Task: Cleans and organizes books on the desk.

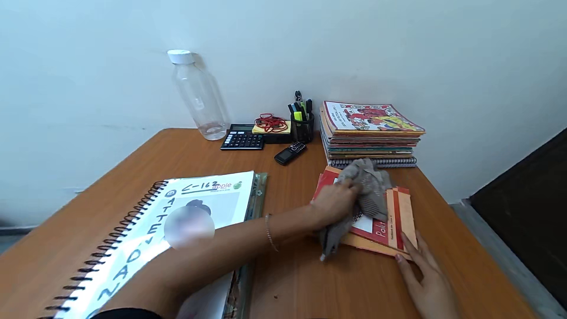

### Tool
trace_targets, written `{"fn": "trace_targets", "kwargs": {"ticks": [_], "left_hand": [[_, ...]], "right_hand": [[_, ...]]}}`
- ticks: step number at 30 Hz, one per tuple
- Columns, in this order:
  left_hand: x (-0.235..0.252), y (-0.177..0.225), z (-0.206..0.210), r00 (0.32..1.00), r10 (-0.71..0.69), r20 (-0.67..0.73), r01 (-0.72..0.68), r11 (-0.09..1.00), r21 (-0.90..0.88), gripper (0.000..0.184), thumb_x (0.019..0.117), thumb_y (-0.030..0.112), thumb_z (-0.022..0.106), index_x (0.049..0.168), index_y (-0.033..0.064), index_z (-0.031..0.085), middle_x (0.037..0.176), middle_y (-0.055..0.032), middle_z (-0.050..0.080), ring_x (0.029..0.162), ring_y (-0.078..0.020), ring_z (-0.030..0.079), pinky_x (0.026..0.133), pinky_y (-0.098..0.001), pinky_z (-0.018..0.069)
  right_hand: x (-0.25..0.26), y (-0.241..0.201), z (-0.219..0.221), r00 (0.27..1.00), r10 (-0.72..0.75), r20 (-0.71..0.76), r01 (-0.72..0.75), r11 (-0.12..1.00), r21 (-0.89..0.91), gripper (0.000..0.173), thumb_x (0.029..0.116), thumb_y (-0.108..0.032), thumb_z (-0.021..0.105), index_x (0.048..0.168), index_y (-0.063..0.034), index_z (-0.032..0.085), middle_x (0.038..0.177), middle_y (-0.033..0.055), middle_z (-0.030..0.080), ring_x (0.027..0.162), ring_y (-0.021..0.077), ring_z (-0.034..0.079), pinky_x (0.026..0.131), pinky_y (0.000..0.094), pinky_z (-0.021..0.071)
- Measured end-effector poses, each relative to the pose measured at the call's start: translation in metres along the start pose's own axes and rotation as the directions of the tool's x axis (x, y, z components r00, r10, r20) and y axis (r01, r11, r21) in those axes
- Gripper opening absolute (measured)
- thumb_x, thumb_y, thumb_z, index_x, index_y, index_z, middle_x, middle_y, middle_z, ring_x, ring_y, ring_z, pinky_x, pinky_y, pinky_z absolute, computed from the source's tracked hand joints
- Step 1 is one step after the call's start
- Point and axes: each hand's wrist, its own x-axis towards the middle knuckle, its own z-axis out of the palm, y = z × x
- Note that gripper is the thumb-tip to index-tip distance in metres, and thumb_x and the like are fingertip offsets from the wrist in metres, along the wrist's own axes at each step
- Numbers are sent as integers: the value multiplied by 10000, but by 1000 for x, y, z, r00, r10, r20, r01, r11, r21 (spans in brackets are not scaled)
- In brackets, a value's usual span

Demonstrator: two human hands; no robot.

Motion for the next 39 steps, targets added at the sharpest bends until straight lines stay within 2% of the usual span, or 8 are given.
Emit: {"fn": "trace_targets", "kwargs": {"ticks": [6,12,16,20,23,29,34,39], "left_hand": [[-34,-53,-25,989,-145,-3,145,987,67,385,1101,210,457,1464,168,576,1330,-167,629,997,-388,698,801,-570,558],[-37,-38,-9,995,99,-20,-95,983,154,361,1042,127,524,1382,130,647,1140,-174,682,980,-374,697,755,-539,574],[-20,7,1,954,276,122,-283,958,49,369,1082,127,443,1415,95,598,1232,-210,657,1088,-410,665,846,-562,549],[1,49,8,903,382,195,-381,924,-42,386,1062,62,438,1423,70,576,1283,-234,622,1120,-443,643,846,-593,538],[13,46,8,918,355,178,-346,935,-80,372,1070,97,454,1416,79,590,1295,-227,626,1110,-433,652,851,-605,533],[3,-20,-22,996,40,80,-44,998,47,366,1093,159,466,1432,150,603,1389,-168,616,1038,-421,691,828,-615,544],[-36,-79,-37,997,-79,17,76,990,118,354,1094,172,477,1421,170,614,1311,-162,651,958,-412,706,782,-607,553],[-80,-113,-43,977,-106,-187,99,994,-46,357,1071,113,511,1408,124,632,1261,-205,671,985,-422,704,816,-638,546]], "right_hand": [[1,2,1,1000,7,-1,-7,1000,0,461,989,-233,595,1418,-67,615,1579,282,392,1410,513,438,1145,659,335],[4,1,2,999,-42,-5,42,999,10,523,966,-314,615,1397,-17,619,1611,274,341,1478,531,308,1185,656,267],[9,6,2,996,-89,3,89,996,-22,487,976,-318,591,1310,32,646,1517,247,498,1425,493,427,1152,620,348],[20,2,-9,997,-71,15,72,995,-68,341,893,-133,706,1152,88,692,1285,307,626,1223,490,591,1016,605,477],[29,1,-19,992,-115,54,122,983,-134,369,886,-208,749,1137,59,704,1229,262,660,1126,461,645,900,594,537],[46,7,-31,951,-239,197,288,916,-278,501,933,-384,693,1354,-113,680,1461,130,595,1124,430,670,774,582,569],[66,24,-18,814,-550,187,567,686,-456,469,1017,-378,512,1243,-22,717,1255,155,718,927,388,734,669,492,592],[94,28,-22,603,-796,52,702,499,-508,254,987,-135,511,971,-13,732,827,124,719,706,306,699,603,414,569]]}}
